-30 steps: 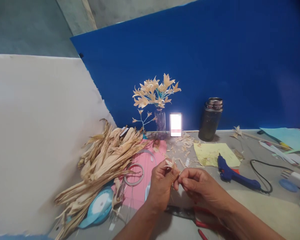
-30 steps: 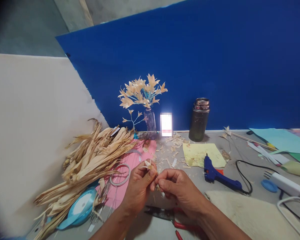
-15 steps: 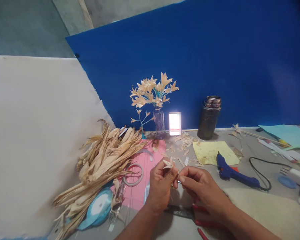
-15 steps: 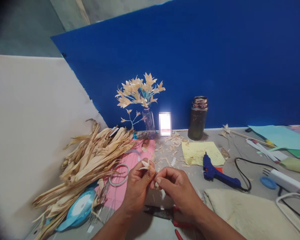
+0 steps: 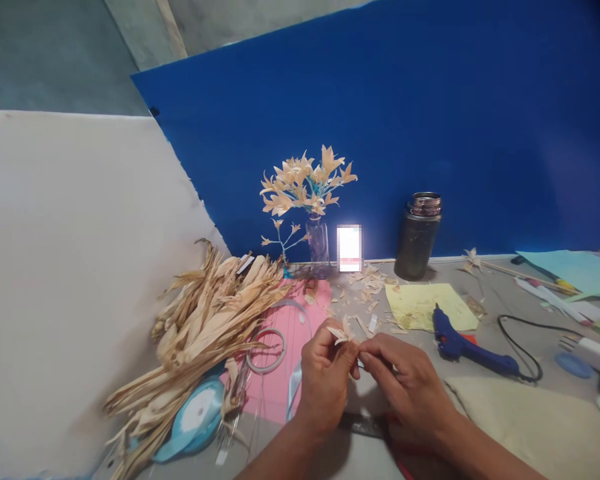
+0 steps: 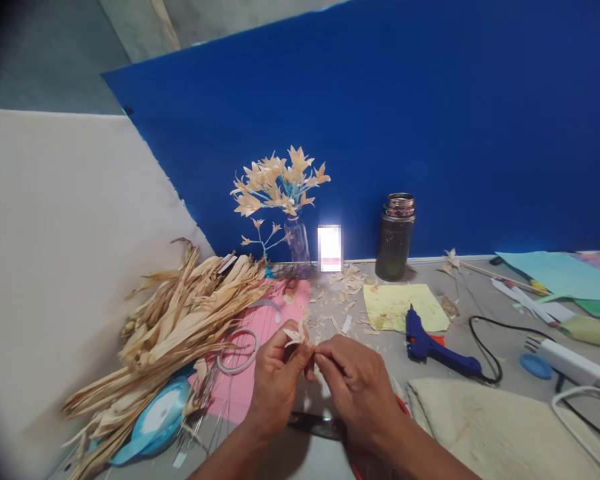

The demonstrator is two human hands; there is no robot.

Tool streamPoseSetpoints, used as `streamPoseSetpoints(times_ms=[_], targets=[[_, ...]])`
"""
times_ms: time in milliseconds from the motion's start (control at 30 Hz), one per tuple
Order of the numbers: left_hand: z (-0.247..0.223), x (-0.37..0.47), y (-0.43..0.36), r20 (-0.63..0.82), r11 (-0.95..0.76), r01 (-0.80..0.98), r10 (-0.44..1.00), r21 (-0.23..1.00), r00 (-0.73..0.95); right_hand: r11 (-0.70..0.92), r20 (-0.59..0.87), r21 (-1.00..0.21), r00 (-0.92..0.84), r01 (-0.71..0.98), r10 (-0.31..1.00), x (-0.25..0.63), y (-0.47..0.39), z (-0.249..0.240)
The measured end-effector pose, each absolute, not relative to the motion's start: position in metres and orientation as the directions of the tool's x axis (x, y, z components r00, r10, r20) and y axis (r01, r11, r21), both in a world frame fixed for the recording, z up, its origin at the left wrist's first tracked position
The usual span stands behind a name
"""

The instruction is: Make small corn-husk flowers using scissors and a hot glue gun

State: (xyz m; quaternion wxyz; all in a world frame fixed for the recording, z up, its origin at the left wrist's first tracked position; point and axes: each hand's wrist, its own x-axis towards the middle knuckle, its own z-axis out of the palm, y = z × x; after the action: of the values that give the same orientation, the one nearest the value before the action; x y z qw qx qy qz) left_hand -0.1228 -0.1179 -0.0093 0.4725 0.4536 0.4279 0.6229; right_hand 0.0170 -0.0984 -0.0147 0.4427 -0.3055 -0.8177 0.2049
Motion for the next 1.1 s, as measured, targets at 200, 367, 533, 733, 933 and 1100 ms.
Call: streamPoseSetpoints(times_ms=[200,367,533,733,933,1100], targets=[[-0.014,-0.125,-0.118,0.325,-0.345,-0.049,0.916,0.937,-0.234,0.661,0.526,-0.668,-0.412,0.341,0.744,0.022,-0.088,-0.019],[-0.014,-0.128,-0.117,0.361,-0.358,0.051,0.914,0.932,-0.182,0.709,0.602,-0.631,-0.378,0.315,0.704,0.024,-0.082,-0.024],[-0.012,-0.127,-0.118,0.34,-0.343,-0.01,0.935,0.939,-0.101,0.731,0.634,-0.611,-0.365,0.305,0.682,0.023,-0.082,-0.024],[-0.01,-0.127,-0.118,0.322,-0.334,-0.123,0.941,0.934,-0.107,0.745,0.695,-0.588,-0.275,0.316,0.665,0.022,-0.084,-0.022],[-0.016,-0.13,-0.11,0.166,-0.236,-0.317,0.958,0.919,-0.233,0.759,0.756,-0.559,-0.172,0.334,0.632,0.024,-0.085,-0.02],[-0.018,-0.133,-0.107,0.047,-0.098,-0.395,0.99,0.914,-0.135,0.761,0.745,-0.563,-0.2,0.321,0.636,0.025,-0.085,-0.022]])
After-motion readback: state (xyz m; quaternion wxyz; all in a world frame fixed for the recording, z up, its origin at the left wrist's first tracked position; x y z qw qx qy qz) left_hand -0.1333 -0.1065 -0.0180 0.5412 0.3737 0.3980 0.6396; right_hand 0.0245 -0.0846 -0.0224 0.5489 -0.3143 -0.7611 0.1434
